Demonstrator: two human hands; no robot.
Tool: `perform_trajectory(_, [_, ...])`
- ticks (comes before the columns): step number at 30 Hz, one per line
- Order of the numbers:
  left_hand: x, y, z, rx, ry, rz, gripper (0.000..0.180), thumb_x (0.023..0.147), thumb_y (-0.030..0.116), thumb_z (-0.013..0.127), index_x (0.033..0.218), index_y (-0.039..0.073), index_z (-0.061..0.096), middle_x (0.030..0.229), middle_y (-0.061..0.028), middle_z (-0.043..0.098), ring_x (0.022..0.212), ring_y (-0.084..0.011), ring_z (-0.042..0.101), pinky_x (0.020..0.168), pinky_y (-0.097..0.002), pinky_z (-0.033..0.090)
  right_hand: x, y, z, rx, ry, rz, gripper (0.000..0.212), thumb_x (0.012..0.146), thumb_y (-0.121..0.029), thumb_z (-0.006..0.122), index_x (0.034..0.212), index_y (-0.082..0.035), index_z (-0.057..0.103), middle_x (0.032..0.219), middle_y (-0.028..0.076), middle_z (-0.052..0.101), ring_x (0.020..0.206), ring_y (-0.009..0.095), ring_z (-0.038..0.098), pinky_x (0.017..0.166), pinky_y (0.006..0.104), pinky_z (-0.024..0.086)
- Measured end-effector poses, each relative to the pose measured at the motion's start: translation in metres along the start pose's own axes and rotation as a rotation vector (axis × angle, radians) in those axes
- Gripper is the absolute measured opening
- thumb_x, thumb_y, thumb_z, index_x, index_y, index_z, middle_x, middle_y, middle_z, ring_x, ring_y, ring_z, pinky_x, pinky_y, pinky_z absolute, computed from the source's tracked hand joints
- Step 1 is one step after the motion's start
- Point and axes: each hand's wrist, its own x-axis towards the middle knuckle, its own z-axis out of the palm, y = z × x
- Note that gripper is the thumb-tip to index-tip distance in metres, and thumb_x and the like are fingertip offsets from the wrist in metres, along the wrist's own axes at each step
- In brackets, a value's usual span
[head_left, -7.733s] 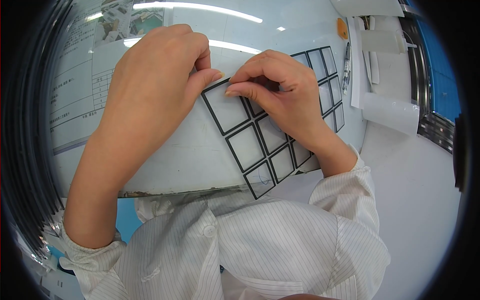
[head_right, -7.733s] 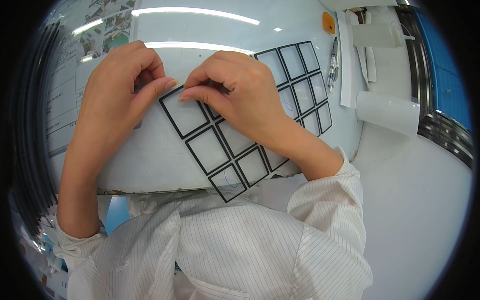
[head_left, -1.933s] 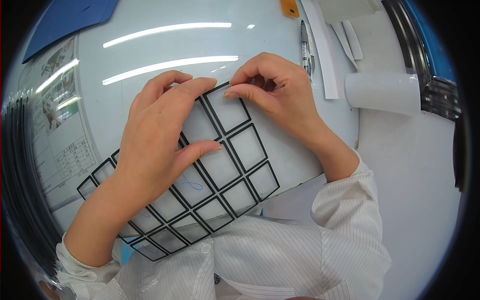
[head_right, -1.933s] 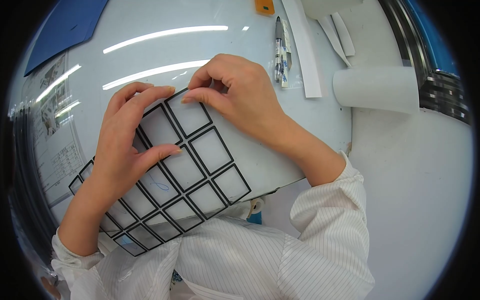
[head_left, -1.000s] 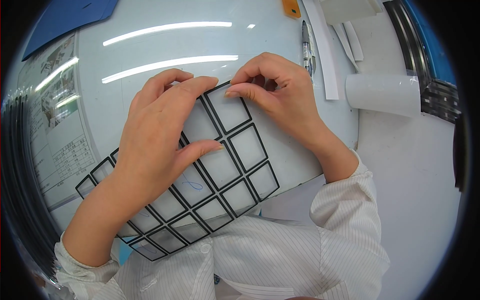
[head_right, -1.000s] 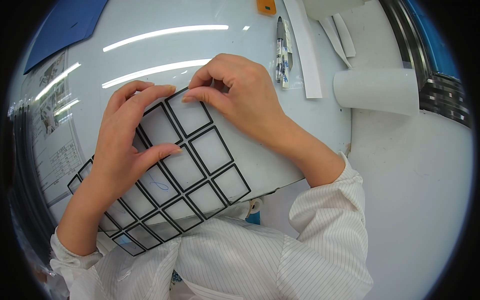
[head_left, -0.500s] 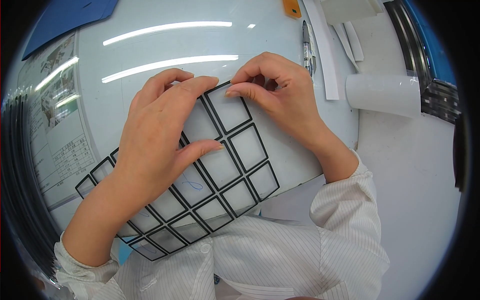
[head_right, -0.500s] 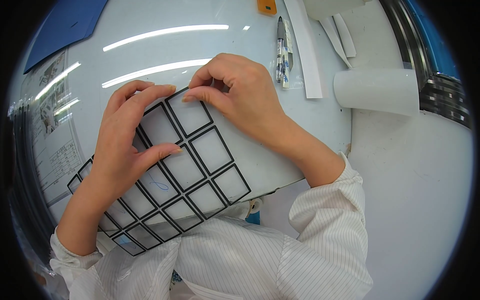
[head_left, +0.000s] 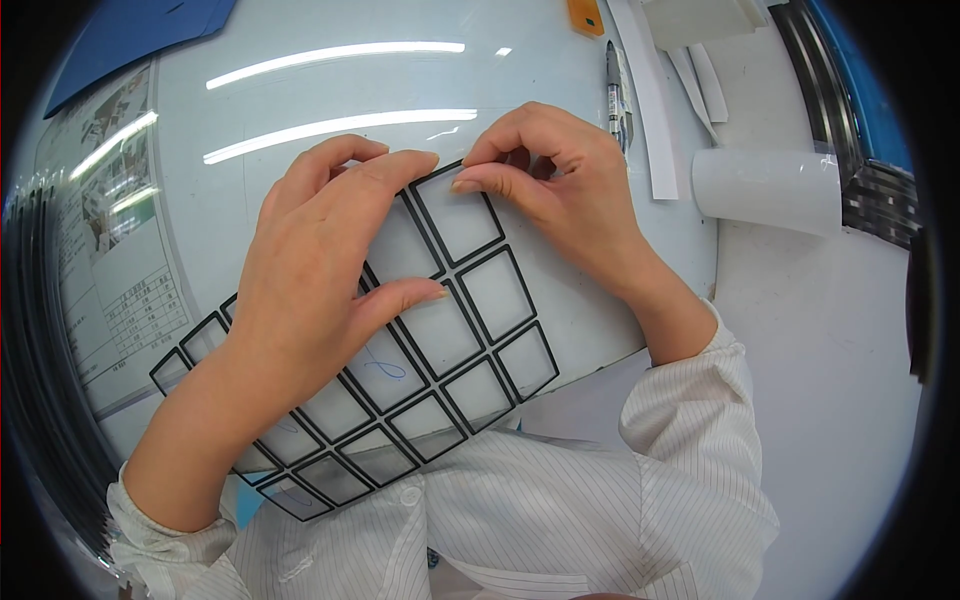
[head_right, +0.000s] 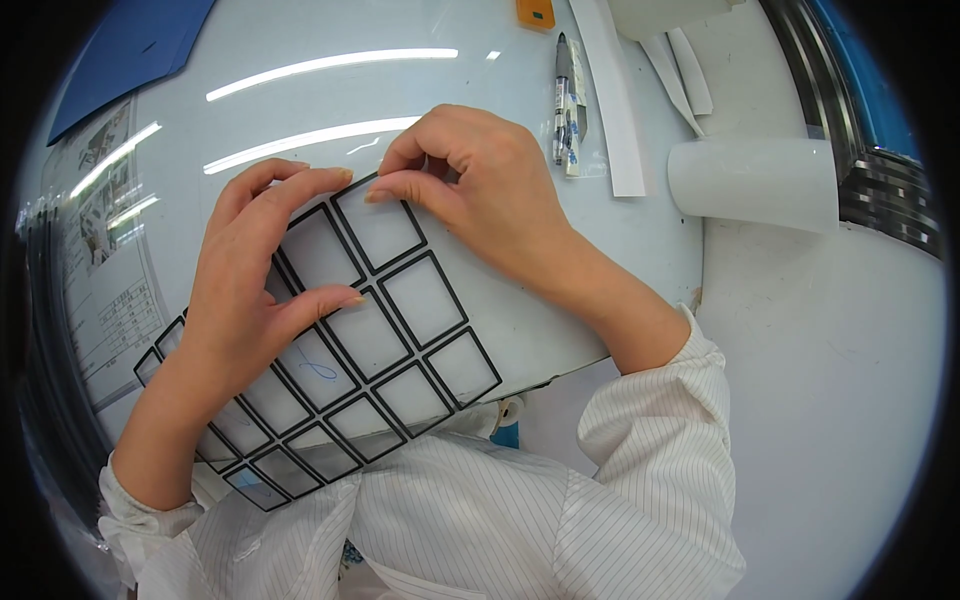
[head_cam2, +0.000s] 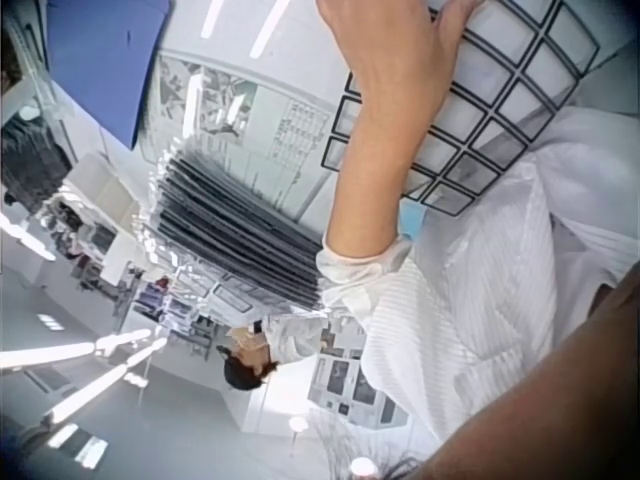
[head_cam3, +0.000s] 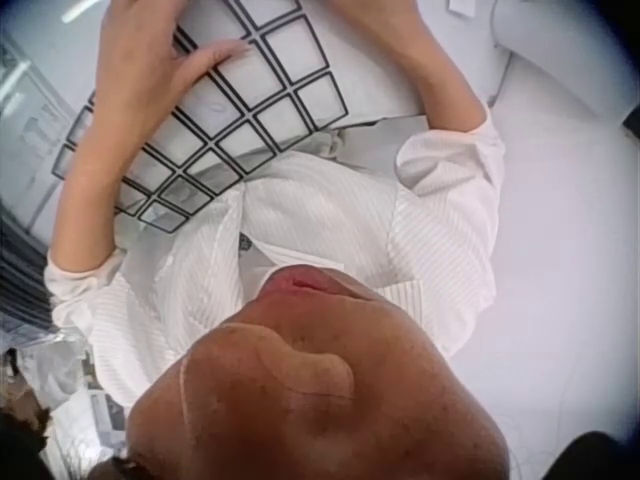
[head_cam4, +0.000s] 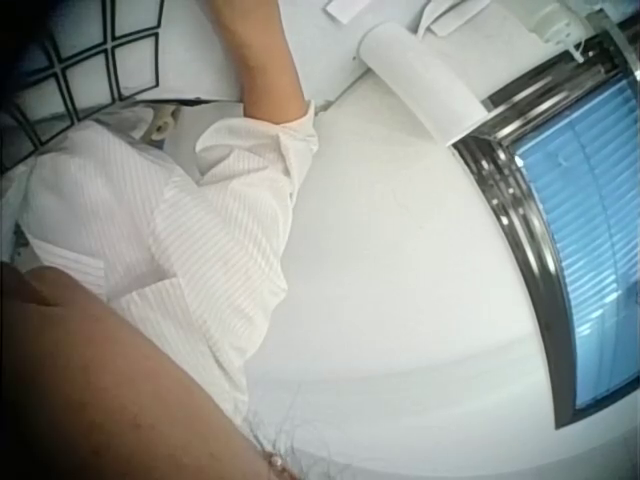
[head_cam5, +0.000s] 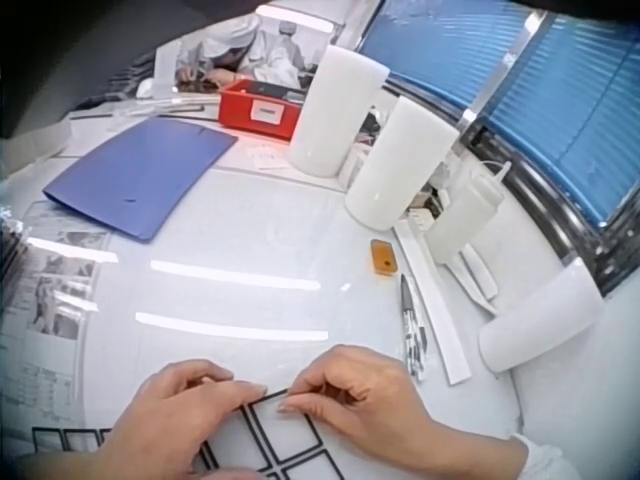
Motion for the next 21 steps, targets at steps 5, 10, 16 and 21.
perform_trajectory(5, [0.0004, 0.0008, -0.0004, 0.004, -0.011, -0.004, 0.078, 0.063, 0.018, 0.091, 0.135, 0.007, 0.062, 0.13, -0.0073, 0.066, 0.128, -0.0322, 0.053, 0.11, -0.0432, 0.045, -0.0001, 0.0005, -0.0012, 0.023, -0.015, 0.008, 0.016, 0.082, -0.016, 0.085, 0.087, -0.005, 0.074, 0.081, 0.004, 0.069, 0.068, 0.015, 0.063, 0.062, 0.0279, 0.051])
perform_trajectory(10, [0.0007, -0.0002, 0.0003, -0.007, -0.001, 0.001, 0.077, 0.063, 0.016, 0.091, 0.134, 0.007, 0.062, 0.129, -0.0077, 0.066, 0.127, -0.0323, 0.053, 0.109, -0.0435, 0.045, -0.0006, -0.0004, -0.0037, 0.053, -0.015, 0.055, 0.017, 0.081, -0.012, 0.087, 0.09, -0.006, 0.073, 0.09, -0.001, 0.07, 0.073, 0.007, 0.06, 0.061, 0.0227, 0.046])
perform_trajectory(16, [0.0007, 0.0002, -0.0002, -0.021, 0.003, 0.001, 0.076, 0.063, 0.017, 0.091, 0.133, 0.007, 0.063, 0.128, -0.0079, 0.066, 0.126, -0.0328, 0.053, 0.108, -0.0435, 0.045, 0.0009, 0.0038, -0.0034, 0.07, -0.035, -0.038, 0.02, 0.079, -0.01, 0.088, 0.091, -0.005, 0.073, 0.089, 0.0, 0.069, 0.076, 0.009, 0.061, 0.062, 0.0221, 0.048])
perform_trajectory(21, [0.0008, -0.0009, -0.0001, -0.003, 0.003, 0.006, 0.076, 0.063, 0.016, 0.091, 0.133, 0.007, 0.062, 0.127, -0.008, 0.066, 0.126, -0.033, 0.053, 0.107, -0.0436, 0.045, 0.0044, 0.0066, -0.0045, -0.021, -0.065, -0.116, 0.018, 0.079, -0.008, 0.087, 0.089, -0.005, 0.073, 0.088, 0.001, 0.068, 0.077, 0.011, 0.062, 0.064, 0.0236, 0.051])
